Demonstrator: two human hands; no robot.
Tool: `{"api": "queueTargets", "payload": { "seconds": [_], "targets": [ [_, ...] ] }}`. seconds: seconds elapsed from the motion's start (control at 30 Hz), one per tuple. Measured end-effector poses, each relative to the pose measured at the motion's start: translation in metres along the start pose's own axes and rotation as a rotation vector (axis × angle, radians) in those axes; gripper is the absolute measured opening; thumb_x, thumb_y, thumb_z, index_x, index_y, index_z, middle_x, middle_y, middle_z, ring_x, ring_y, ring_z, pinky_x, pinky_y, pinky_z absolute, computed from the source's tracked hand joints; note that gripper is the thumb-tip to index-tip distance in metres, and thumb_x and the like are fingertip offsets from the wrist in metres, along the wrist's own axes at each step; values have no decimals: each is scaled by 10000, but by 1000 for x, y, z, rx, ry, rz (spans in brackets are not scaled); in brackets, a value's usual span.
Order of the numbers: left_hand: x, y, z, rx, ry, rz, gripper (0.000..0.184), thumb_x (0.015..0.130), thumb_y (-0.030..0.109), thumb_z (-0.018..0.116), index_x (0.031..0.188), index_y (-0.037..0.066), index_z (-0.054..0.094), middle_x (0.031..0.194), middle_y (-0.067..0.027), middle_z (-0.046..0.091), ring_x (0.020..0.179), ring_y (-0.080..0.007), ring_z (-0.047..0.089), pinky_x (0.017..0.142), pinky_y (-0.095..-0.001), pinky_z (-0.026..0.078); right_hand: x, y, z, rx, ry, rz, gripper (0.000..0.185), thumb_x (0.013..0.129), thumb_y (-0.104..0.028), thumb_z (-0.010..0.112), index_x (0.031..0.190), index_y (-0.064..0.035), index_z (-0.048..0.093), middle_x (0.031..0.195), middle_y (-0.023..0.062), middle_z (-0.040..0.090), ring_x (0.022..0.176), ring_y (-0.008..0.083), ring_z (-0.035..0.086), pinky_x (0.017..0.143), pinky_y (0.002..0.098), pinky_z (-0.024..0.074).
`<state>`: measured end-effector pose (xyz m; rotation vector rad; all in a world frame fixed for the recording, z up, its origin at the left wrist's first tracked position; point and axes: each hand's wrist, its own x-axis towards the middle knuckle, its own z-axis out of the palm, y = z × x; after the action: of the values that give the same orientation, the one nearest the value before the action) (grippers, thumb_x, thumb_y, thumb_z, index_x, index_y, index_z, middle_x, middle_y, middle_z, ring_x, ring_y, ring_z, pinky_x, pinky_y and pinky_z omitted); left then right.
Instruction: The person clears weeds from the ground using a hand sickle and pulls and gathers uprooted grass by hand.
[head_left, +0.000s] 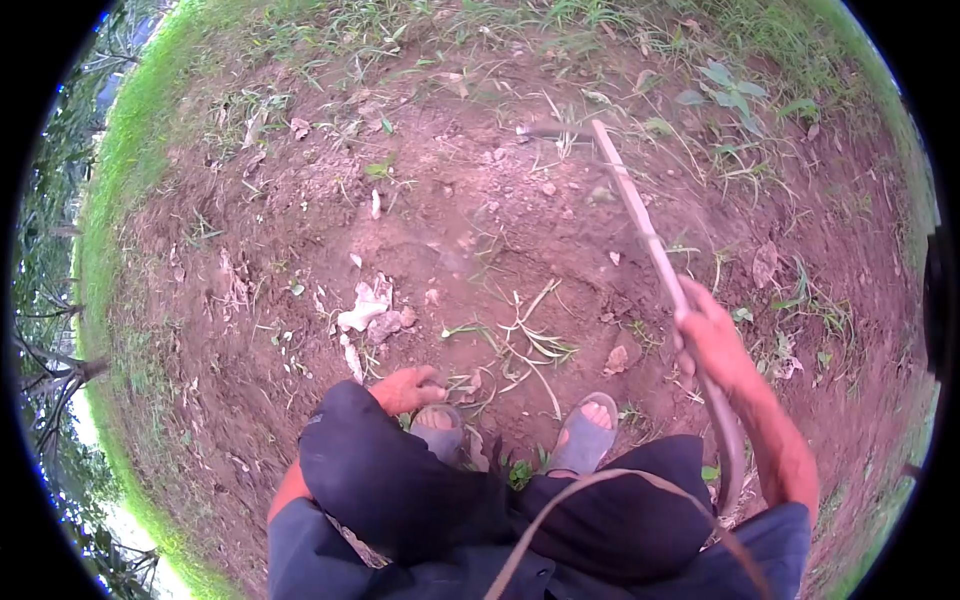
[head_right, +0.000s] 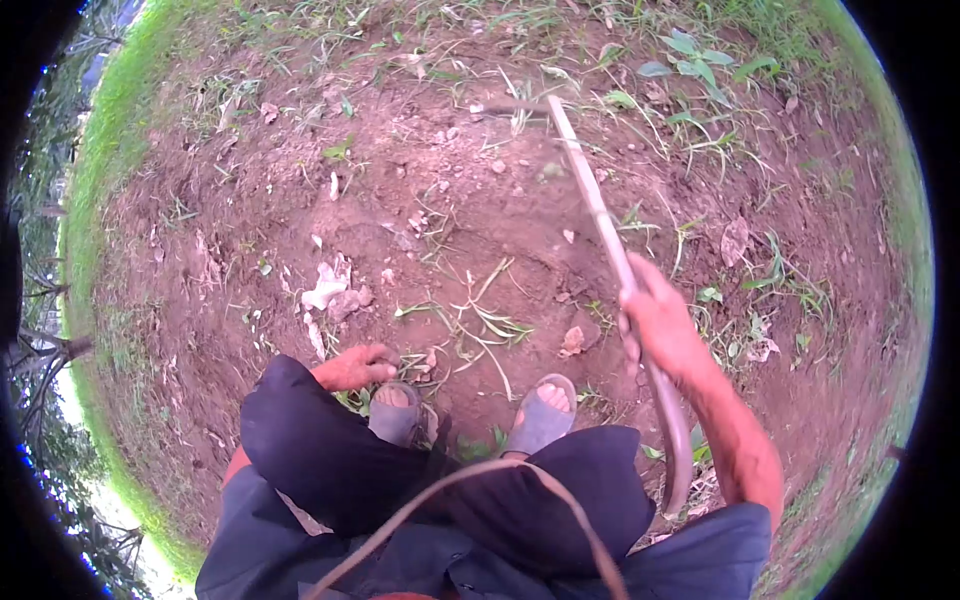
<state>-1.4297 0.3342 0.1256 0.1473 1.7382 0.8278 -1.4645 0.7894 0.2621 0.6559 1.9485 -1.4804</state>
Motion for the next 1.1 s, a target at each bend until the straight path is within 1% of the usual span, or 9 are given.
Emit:
{"api": "queueTargets", "payload": {
  "seconds": [0.07,0.2,0.4,0.5,0.63,0.8,0.87,1.0,1.1],
  "targets": [
    [-5,10,-4,-230,95,-51,485,926,349,615,1263,8,546,1151,-115,628,1087,-215,569,969,-379,433,4,-13,-14,198,-58,12,569,933,-166,468,1473,-92,305,717,29,551,437,87,492,368,243,431],
    [-13,37,2,-296,189,-37,472,924,367,626,1233,16,565,1102,-85,638,1004,-178,585,898,-342,457,-30,-19,-66,65,-103,-70,568,928,-183,492,1465,-82,340,649,10,541,430,75,498,371,236,432],
    [-21,71,9,-275,27,-52,438,934,315,619,1231,-3,563,1096,-77,626,1010,-163,557,908,-340,444,-76,-8,-140,-128,-172,3,556,928,-277,527,1419,-37,425,603,5,545,418,72,509,352,214,425],
    [-29,99,15,-293,-19,-9,462,933,330,623,1245,-2,549,1122,-81,615,1056,-171,550,932,-345,435,-41,-11,-161,-392,-287,-187,616,904,-353,549,1390,12,444,552,4,545,430,86,551,348,209,459],
    [-48,196,29,-193,-154,45,474,915,344,639,1234,6,547,1135,-97,610,1114,-208,546,967,-357,421,-6,-52,-146,-674,-282,-270,518,882,-189,492,1364,0,478,716,66,615,432,104,527,384,244,471],
    [-22,283,24,345,-155,98,448,902,354,656,1216,46,573,1062,-99,660,1050,-223,605,914,-356,458,38,-28,-97,-509,-201,-282,504,891,-196,474,1356,-2,480,846,79,618,499,97,534,411,242,452],
    [-1,307,22,520,-169,130,422,913,358,637,1212,67,568,1020,-130,663,994,-265,628,849,-377,484,8,-2,-111,-108,-224,-287,562,887,-245,476,1409,-38,440,656,8,550,443,65,492,370,215,418],
    [35,310,18,523,-167,177,399,939,352,592,1211,62,553,1061,-172,646,995,-307,625,841,-403,483,-43,50,-122,-57,4,-174,613,886,-316,519,1425,-39,427,637,16,537,447,81,489,374,243,421],
    [69,310,8,500,66,242,418,932,329,595,1243,53,548,1106,-168,646,1040,-280,616,892,-392,482,-57,82,-103,-15,49,-100,595,890,-243,528,1445,-63,411,638,25,552,456,97,510,383,251,426]
  ]
}}
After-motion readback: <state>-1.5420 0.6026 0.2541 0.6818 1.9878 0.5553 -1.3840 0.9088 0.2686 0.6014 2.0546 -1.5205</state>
